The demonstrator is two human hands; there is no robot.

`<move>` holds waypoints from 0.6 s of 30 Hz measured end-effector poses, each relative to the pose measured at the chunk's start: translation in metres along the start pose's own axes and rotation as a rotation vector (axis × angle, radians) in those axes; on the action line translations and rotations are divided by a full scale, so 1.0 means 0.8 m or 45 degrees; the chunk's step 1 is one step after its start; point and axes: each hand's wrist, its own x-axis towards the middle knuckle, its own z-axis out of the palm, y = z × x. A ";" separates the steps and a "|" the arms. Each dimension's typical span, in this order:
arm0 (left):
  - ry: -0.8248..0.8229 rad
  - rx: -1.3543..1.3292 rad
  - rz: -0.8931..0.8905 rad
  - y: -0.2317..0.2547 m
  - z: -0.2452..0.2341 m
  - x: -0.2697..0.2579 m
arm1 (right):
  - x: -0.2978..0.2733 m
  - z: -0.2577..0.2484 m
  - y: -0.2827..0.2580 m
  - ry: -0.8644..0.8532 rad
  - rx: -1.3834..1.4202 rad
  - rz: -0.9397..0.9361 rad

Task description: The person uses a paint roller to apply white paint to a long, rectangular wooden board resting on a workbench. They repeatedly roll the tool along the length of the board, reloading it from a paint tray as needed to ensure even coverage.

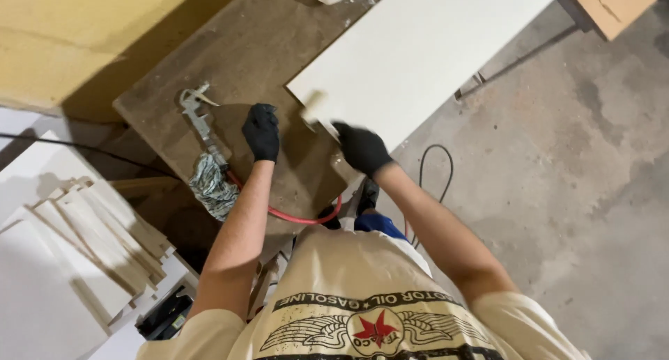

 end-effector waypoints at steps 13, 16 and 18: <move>0.038 -0.172 -0.060 0.014 -0.001 -0.005 | -0.189 0.018 0.057 0.122 -0.024 0.189; 0.078 -0.154 0.022 0.009 0.000 -0.002 | -0.207 0.012 0.063 0.023 0.097 0.306; 0.104 0.008 0.154 0.017 -0.002 -0.007 | -0.182 0.017 0.065 -0.039 -0.031 0.302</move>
